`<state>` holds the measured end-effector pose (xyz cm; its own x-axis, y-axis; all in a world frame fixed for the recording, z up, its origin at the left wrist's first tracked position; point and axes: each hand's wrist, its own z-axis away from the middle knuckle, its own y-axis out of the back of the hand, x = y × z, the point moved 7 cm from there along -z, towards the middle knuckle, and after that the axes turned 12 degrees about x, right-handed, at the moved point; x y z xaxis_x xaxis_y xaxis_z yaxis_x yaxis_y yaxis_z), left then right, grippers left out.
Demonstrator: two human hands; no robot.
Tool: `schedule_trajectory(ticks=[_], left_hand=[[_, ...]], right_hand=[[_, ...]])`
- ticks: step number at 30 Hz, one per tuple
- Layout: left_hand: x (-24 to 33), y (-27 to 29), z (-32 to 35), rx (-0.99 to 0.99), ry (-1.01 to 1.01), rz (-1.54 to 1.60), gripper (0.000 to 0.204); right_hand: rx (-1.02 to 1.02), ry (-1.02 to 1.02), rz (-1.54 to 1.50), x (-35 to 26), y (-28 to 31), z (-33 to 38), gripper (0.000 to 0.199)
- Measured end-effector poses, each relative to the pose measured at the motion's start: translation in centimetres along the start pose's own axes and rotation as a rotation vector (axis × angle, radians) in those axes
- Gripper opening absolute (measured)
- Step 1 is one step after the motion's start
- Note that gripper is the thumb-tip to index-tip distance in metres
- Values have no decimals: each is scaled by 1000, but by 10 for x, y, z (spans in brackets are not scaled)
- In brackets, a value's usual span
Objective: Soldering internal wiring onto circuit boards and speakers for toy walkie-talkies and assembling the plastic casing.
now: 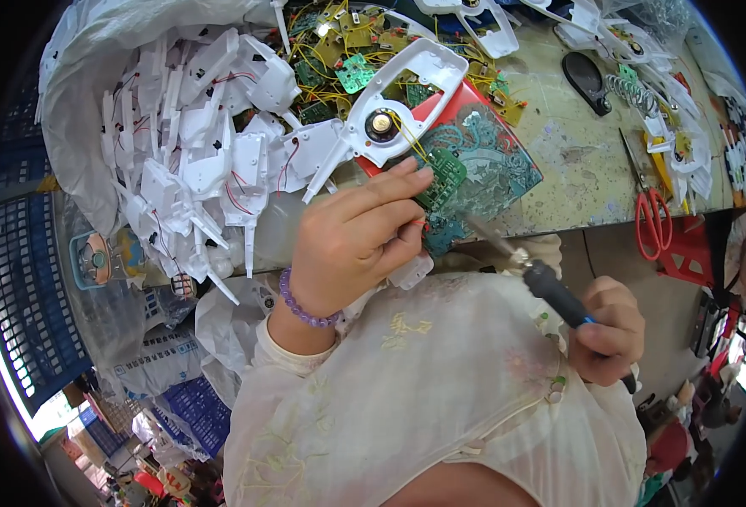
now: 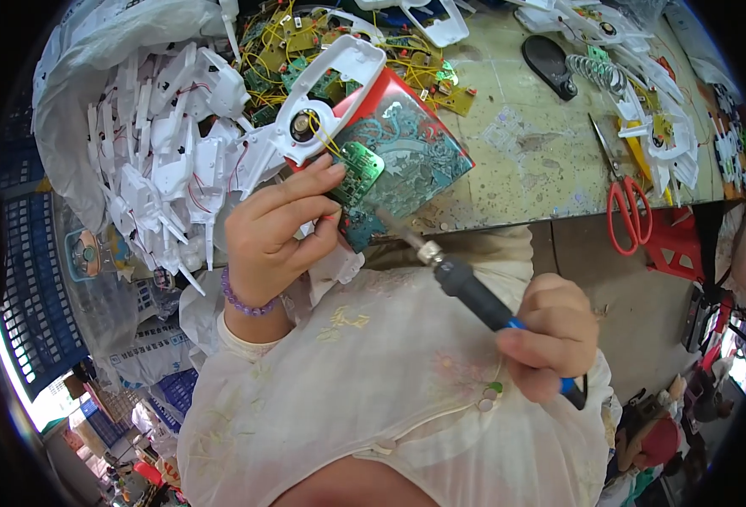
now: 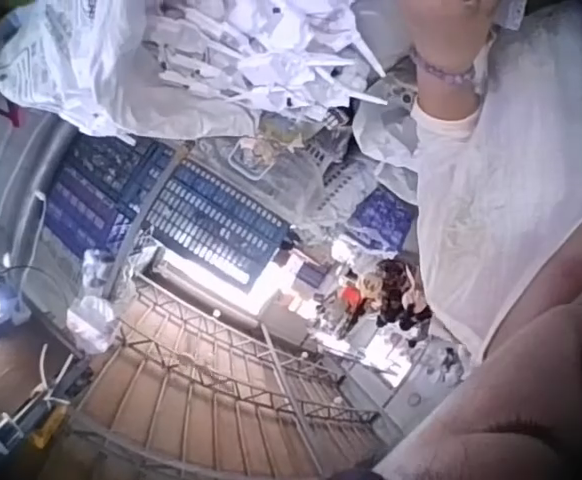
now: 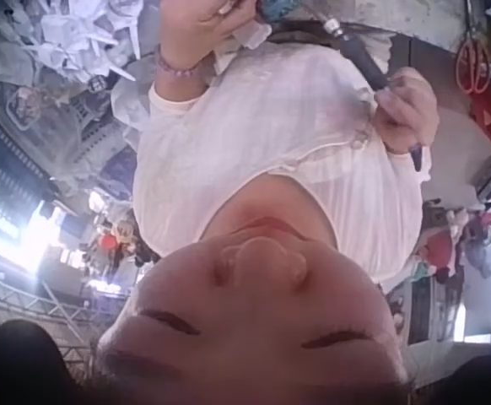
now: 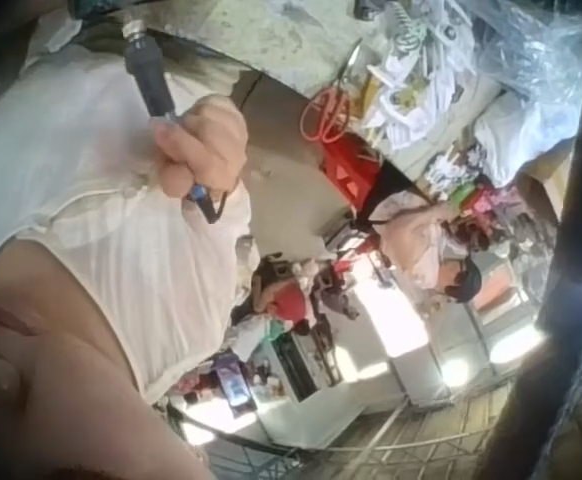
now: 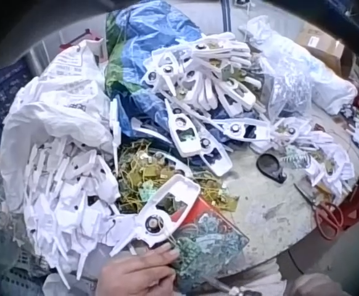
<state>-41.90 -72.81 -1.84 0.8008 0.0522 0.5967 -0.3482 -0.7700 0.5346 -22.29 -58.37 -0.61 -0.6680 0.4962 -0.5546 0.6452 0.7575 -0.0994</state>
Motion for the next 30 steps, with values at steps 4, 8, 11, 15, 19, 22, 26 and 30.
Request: schedule_trajectory(ticks=[4, 8, 11, 15, 19, 22, 26, 30], left_hand=[[1, 0, 0, 3, -19, -36, 12], [2, 1, -1, 5, -28, -41, 12], [3, 0, -1, -15, 5, -34, 12], [2, 0, 1, -33, 40, -27, 13], [1, 0, 0, -34, 46, -22, 13], [1, 1, 0, -37, 44, -22, 13], [0, -1, -1, -38, 47, -16, 13], [1, 0, -1, -36, 41, -22, 13]], right_hand=[[-15, -36, -30, -1, -9, 8, 37], [-22, -61, -25, 0, -10, 10, 36], [-24, -71, -36, 1, -10, 10, 35], [-47, -61, -36, 0, -10, 10, 35], [-66, -77, -21, 2, -11, 11, 34], [-70, -78, -19, 3, -12, 11, 33], [-109, -95, -9, 3, -12, 11, 33], [-152, -83, -8, 1, -12, 12, 32]])
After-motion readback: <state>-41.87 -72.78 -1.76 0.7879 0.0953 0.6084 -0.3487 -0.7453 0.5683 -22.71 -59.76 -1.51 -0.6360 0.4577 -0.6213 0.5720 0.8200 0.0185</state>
